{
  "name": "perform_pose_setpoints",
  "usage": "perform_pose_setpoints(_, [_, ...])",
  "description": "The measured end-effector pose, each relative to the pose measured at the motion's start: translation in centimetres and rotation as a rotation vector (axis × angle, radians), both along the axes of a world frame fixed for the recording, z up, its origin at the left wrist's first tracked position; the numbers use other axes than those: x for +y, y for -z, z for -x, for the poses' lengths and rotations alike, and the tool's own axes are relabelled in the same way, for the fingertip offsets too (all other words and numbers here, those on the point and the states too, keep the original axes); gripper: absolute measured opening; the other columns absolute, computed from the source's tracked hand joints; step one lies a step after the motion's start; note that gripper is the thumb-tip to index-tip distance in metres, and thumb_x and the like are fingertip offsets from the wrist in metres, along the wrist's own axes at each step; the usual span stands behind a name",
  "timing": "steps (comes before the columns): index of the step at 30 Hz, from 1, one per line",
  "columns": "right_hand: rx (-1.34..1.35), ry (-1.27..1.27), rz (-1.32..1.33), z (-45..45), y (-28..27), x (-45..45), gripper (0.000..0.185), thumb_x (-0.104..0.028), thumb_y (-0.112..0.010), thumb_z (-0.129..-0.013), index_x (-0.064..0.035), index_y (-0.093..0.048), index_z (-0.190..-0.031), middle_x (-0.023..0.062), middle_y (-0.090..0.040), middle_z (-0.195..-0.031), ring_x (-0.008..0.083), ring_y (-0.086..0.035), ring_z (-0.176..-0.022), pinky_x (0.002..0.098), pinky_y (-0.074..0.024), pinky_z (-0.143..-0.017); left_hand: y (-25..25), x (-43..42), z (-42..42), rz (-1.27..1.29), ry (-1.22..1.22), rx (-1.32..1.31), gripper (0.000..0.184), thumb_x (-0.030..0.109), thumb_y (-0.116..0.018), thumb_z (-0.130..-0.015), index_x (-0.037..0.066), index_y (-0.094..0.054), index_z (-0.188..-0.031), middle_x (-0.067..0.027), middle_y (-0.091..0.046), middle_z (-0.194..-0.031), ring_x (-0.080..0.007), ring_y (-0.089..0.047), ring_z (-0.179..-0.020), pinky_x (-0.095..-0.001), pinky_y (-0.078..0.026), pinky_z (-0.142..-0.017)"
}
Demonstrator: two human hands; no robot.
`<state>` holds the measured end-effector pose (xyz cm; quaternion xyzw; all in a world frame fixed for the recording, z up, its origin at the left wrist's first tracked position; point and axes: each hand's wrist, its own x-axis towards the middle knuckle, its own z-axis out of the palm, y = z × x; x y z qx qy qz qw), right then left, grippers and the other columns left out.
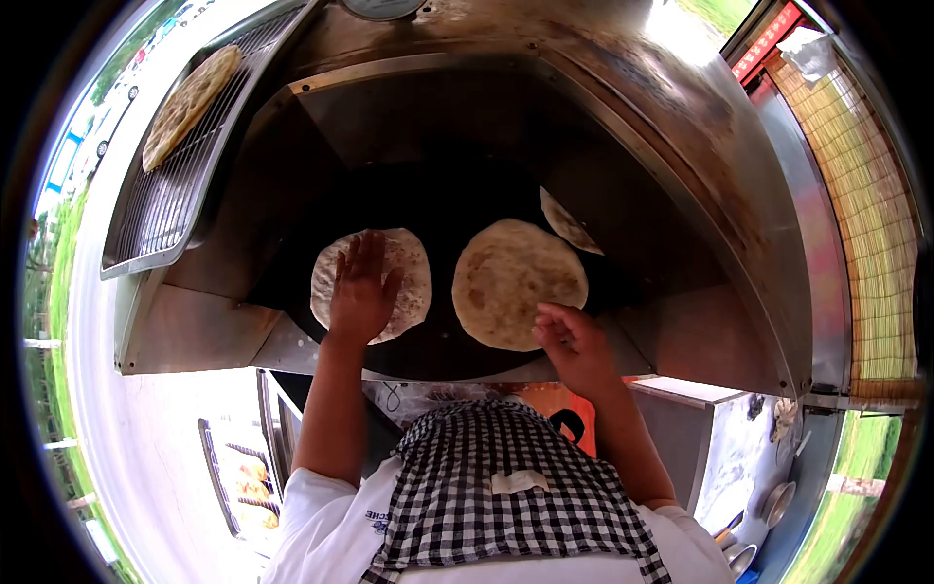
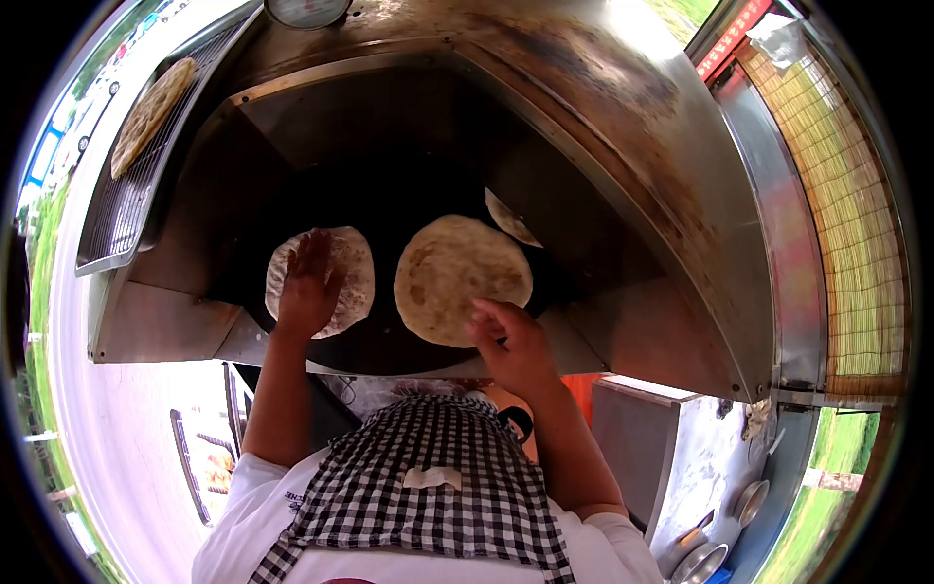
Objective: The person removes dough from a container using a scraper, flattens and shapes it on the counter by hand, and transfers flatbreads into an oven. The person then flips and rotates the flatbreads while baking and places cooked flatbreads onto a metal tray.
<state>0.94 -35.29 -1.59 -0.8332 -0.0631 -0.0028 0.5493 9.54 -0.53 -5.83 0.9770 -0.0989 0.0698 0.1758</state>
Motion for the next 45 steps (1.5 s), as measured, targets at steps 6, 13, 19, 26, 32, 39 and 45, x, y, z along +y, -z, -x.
perform_pose_setpoints(6, [0.053,-0.016,0.022,0.0,-0.4,0.8,0.037,-0.015,-0.076,-0.096,-0.0029,-0.066,-0.13,0.0111,-0.074,-0.107,0.0201,-0.076,-0.093,0.033,-0.0606,-0.082,-0.1,0.3,-1.7,-0.136,-0.015,0.077,0.078,0.048,-0.056,-0.104,0.001,-0.033,-0.161,-0.0222,-0.032,-0.168,-0.0387,-0.027,-0.157,-0.0525,-0.02,-0.129])
perform_pose_setpoints(13, [0.022,-0.024,0.019,0.1,-0.6,0.9,0.036,-0.018,-0.075,-0.098,-0.0047,-0.066,-0.13,0.0103,-0.074,-0.105,0.021,-0.076,-0.094,0.0333,-0.0602,-0.083,-0.5,-0.8,-1.3,-0.133,-0.021,0.141,0.08,0.052,-0.05,-0.106,0.004,-0.026,-0.165,-0.0202,-0.027,-0.171,-0.0362,-0.019,-0.16,-0.0522,-0.015,-0.13])
perform_pose_setpoints(19, [0.098,-0.025,0.034,0.8,-0.9,1.7,0.037,-0.017,-0.077,-0.096,-0.0035,-0.067,-0.129,0.0104,-0.074,-0.105,0.0213,-0.075,-0.094,0.0335,-0.06,-0.083,-1.5,-2.7,-1.4,-0.139,0.048,0.178,0.079,0.048,-0.056,-0.104,0.008,-0.026,-0.166,-0.0192,-0.024,-0.172,-0.0359,-0.02,-0.16,-0.0536,-0.015,-0.13])
perform_pose_setpoints(26, [0.064,-0.041,0.028,0.8,-1.2,2.3,0.037,-0.015,-0.077,-0.096,-0.0023,-0.067,-0.128,0.0108,-0.074,-0.105,0.0203,-0.075,-0.093,0.0331,-0.0599,-0.082,-1.6,-1.5,0.0,-0.105,-0.066,0.034,0.077,0.052,-0.055,-0.104,0.003,-0.036,-0.161,-0.0229,-0.034,-0.167,-0.0404,-0.031,-0.156,-0.0544,-0.021,-0.128])
perform_pose_setpoints(32, [0.022,-0.063,-0.001,1.3,0.0,3.1,0.037,-0.014,-0.077,-0.095,-0.0014,-0.067,-0.128,0.0115,-0.074,-0.106,0.0189,-0.075,-0.09,0.0315,-0.0594,-0.079,0.8,1.5,0.8,-0.072,-0.062,0.002,0.073,0.049,-0.056,-0.105,-0.001,-0.043,-0.156,-0.0254,-0.039,-0.163,-0.0421,-0.033,-0.154,-0.0543,-0.022,-0.128])
perform_pose_setpoints(39, [0.069,-0.109,0.035,1.0,-1.3,4.6,0.037,-0.011,-0.074,-0.098,-0.0031,-0.066,-0.133,0.0101,-0.075,-0.109,0.0158,-0.073,-0.097,0.0307,-0.0587,-0.085,-4.4,0.7,4.9,0.104,0.108,-0.01,0.068,0.041,-0.06,-0.105,0.0,-0.043,-0.156,-0.0235,-0.044,-0.161,-0.0376,-0.037,-0.153,-0.0508,-0.026,-0.128])
perform_pose_setpoints(45, [0.075,-0.122,0.02,1.3,-0.9,5.6,0.039,-0.016,-0.077,-0.096,-0.0007,-0.066,-0.131,0.0126,-0.074,-0.108,0.0185,-0.075,-0.091,0.0312,-0.059,-0.08,-2.1,-2.1,11.6,-0.038,0.332,0.125,0.082,0.046,-0.067,-0.097,0.002,-0.037,-0.16,-0.0214,-0.034,-0.167,-0.0369,-0.03,-0.157,-0.0546,-0.019,-0.129])
